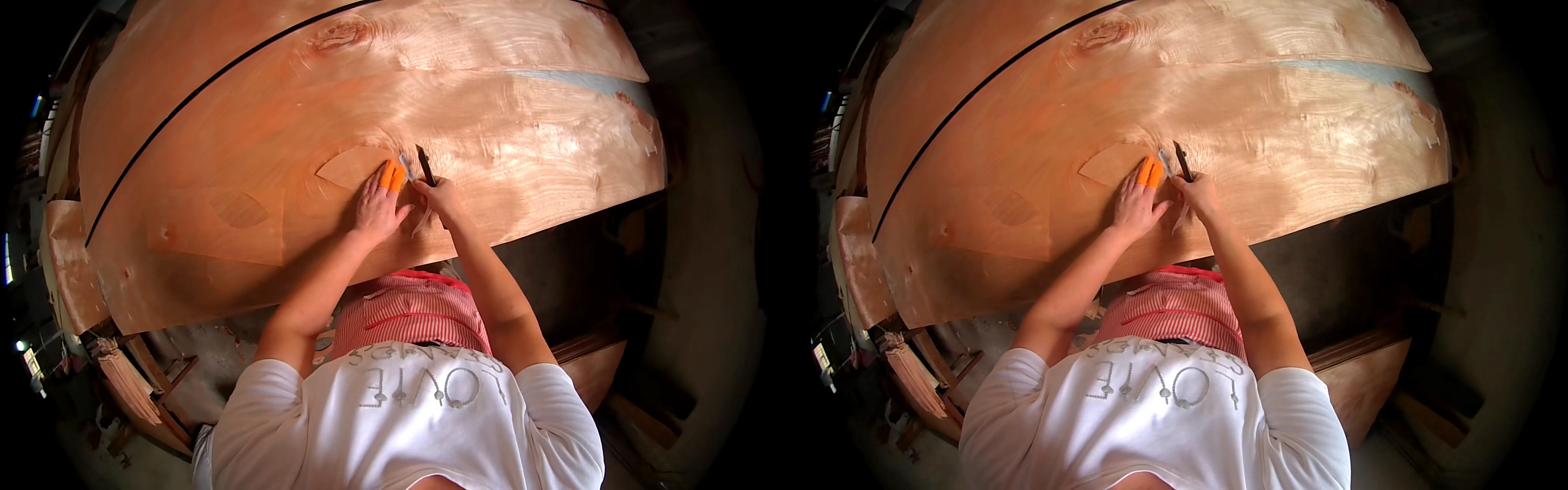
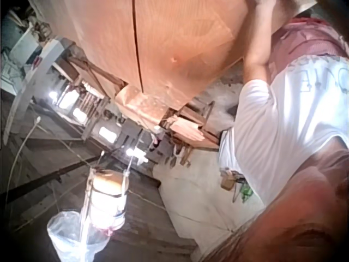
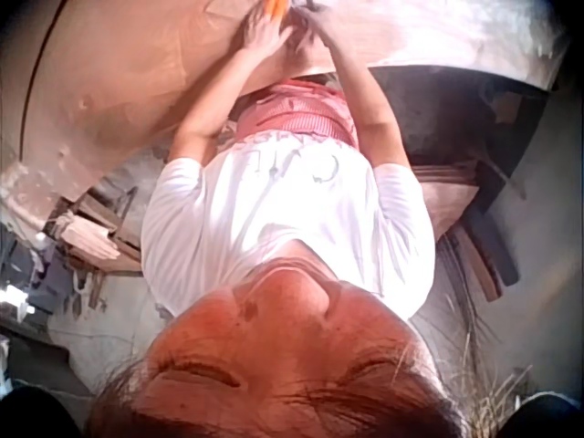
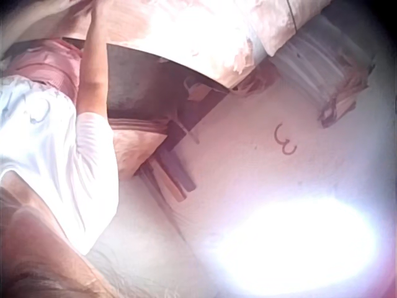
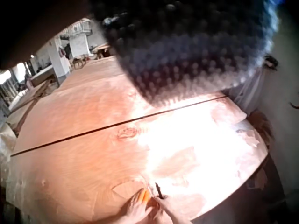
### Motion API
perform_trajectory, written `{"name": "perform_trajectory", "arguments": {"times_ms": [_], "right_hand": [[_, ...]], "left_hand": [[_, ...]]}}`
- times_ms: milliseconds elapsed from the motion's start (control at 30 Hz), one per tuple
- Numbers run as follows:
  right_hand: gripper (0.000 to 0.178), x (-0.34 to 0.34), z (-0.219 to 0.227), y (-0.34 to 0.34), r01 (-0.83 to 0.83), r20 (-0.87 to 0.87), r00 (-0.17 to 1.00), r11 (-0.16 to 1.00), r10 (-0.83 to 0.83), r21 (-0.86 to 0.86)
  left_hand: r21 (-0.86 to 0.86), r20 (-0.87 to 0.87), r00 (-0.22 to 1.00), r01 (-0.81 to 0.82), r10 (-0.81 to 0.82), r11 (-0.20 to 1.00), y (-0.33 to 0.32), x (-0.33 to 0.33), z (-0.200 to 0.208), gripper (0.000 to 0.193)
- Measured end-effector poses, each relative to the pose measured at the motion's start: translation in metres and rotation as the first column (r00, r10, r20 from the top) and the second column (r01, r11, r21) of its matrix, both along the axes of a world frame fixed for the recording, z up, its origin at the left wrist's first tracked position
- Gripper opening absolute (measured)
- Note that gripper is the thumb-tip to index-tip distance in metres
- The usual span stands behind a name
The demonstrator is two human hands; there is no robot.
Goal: The person measures, cuts, and sorts wood veneers by hand using a knife and a tape measure, then stacks the cut pieces on a table.
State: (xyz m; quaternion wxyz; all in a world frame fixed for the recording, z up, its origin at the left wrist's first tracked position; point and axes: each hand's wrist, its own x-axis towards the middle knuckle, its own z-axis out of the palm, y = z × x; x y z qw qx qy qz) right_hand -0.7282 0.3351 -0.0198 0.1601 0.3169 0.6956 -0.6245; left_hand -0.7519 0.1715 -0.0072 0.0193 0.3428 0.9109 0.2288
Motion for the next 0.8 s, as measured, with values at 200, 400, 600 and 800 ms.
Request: {"name": "perform_trajectory", "arguments": {"times_ms": [200, 400, 600, 800], "right_hand": [[0.019, 0.007, 0.006, 0.002, 0.043, -0.026, 0.999, 0.992, -0.047, -0.118], [0.019, 0.045, 0.024, 0.008, -0.007, 0.005, 1.000, 0.986, 0.008, -0.164], [0.029, 0.014, 0.036, 0.064, -0.461, 0.062, 0.887, 0.887, 0.458, 0.037], [0.023, 0.027, 0.053, 0.112, -0.447, 0.122, 0.890, 0.893, 0.440, 0.039]], "left_hand": [[-0.221, -0.005, 0.992, 0.120, -0.124, 0.968, 0.006, -0.016, 0.014, 0.071], [-0.278, -0.015, 0.992, 0.118, -0.128, 0.953, 0.004, -0.017, 0.014, 0.068], [-0.396, -0.027, 0.986, 0.139, -0.162, 0.908, 0.003, -0.018, 0.009, 0.065], [-0.219, 0.078, 0.988, 0.150, -0.136, 0.964, 0.001, -0.022, 0.012, 0.064]]}}
